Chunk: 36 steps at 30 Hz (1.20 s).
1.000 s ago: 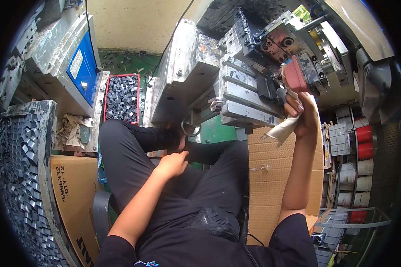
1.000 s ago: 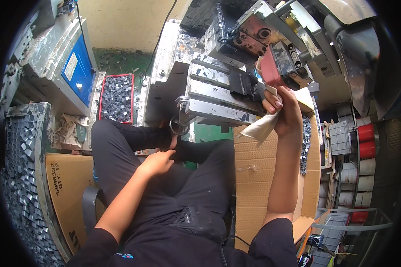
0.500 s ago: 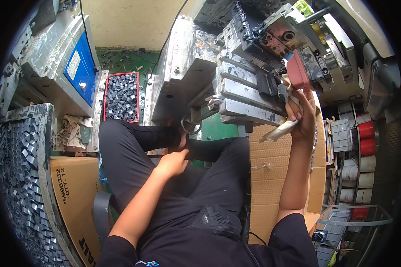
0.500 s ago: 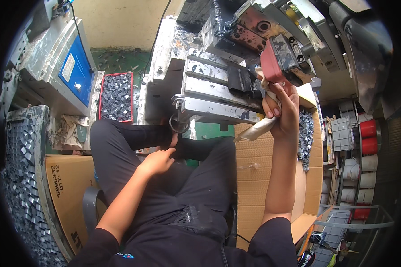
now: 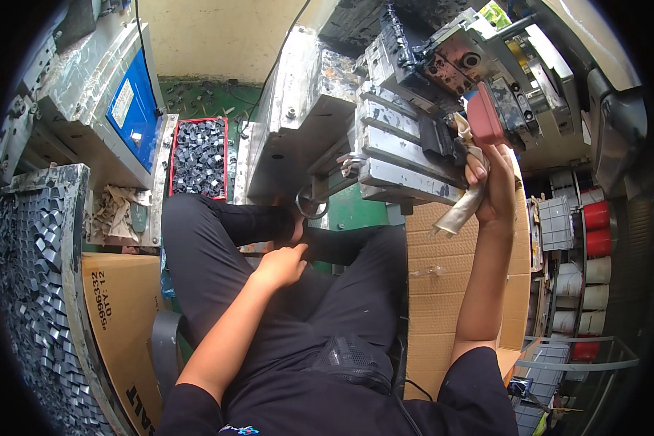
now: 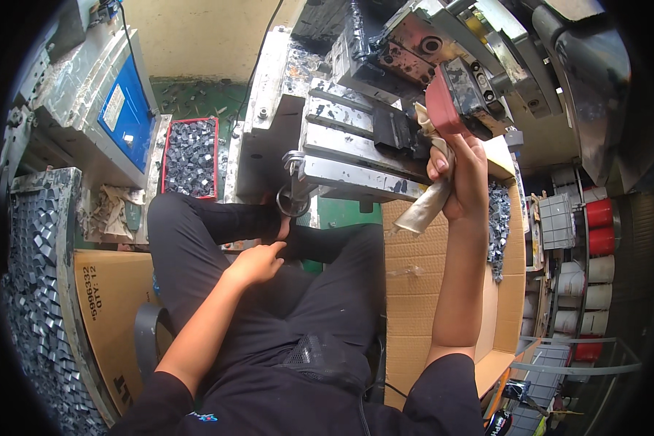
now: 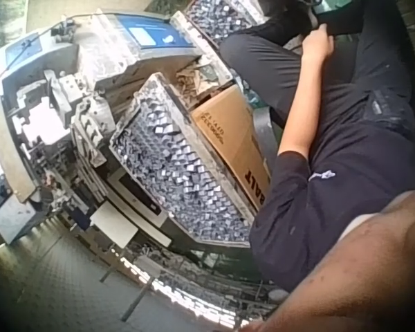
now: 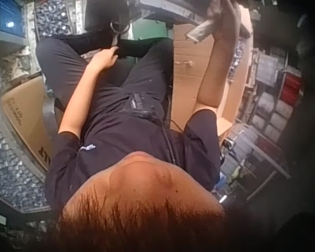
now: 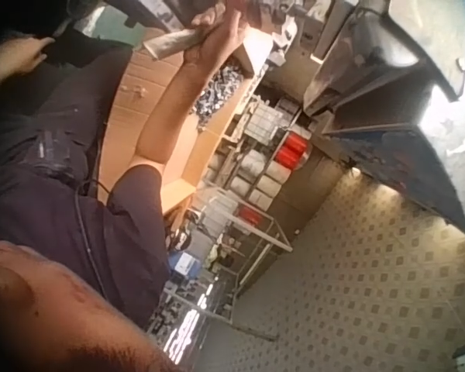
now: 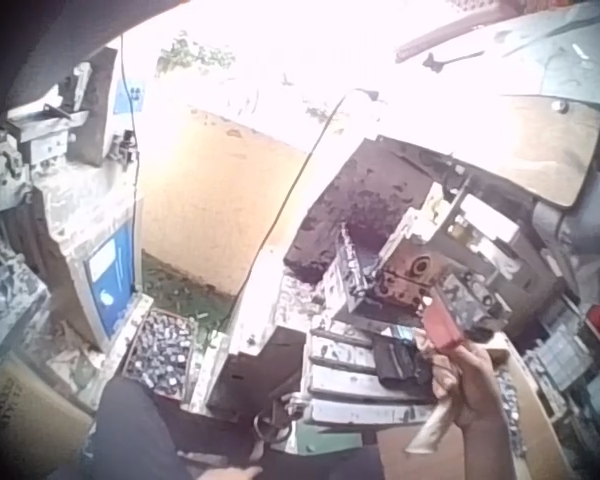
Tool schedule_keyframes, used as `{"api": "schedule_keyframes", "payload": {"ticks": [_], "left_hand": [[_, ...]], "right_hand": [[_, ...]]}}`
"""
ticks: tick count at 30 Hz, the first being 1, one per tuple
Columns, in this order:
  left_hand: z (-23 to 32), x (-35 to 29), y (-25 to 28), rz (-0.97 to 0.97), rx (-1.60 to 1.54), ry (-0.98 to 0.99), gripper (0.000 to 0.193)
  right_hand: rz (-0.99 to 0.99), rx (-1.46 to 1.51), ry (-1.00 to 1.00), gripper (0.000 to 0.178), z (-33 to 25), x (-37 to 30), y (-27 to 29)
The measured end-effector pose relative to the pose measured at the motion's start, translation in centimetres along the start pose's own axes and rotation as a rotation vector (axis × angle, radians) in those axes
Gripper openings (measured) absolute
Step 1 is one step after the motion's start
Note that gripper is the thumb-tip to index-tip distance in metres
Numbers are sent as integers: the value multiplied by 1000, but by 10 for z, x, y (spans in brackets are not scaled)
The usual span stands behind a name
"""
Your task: Manually place small plastic components into a pad printing machine and clean the ink pad.
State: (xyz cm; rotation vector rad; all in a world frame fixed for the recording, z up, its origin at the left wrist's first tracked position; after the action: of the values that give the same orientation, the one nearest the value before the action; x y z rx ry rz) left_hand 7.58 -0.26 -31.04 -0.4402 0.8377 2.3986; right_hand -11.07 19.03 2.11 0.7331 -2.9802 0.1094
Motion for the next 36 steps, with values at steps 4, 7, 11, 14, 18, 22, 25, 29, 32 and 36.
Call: {"api": "schedule_keyframes", "payload": {"ticks": [4,7,11,14,18,22,25,29,32,36], "left_hand": [[3,1,0,-22,-1,6,49],[3,-2,2,-22,3,17,49],[2,0,1,-18,5,15,49],[0,1,0,-9,20,13,49],[-1,3,-2,-10,5,1,49],[0,2,-2,-2,6,-7,49],[-2,1,-2,-7,6,8,49],[3,0,1,-25,3,19,49],[-1,1,-1,-20,-3,12,49],[2,-1,2,16,-8,-1,50]], "right_hand": [[-74,157,-2,12,3,3,11],[-100,176,-12,12,3,2,2],[-107,208,10,13,1,0,3],[-182,286,16,13,1,0,1],[-205,342,27,13,3,0,6],[-192,320,41,18,5,-1,10],[-174,226,38,23,4,-1,3],[-96,173,46,25,3,-1,3],[-70,132,26,15,2,2,-6],[-16,219,9,7,4,5,14]]}}
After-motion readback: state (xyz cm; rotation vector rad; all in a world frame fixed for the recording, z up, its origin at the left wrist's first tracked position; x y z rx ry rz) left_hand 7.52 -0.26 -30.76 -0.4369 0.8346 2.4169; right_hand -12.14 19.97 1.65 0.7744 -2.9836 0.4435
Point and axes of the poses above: each hand's wrist, its own x-axis towards the middle knuckle, its own y-axis out of the back of the hand, z = x × y, the point moved 4 cm from there along x, towards the middle knuckle, and after that the axes turned 13 degrees about -z, right-handed, at the moved point
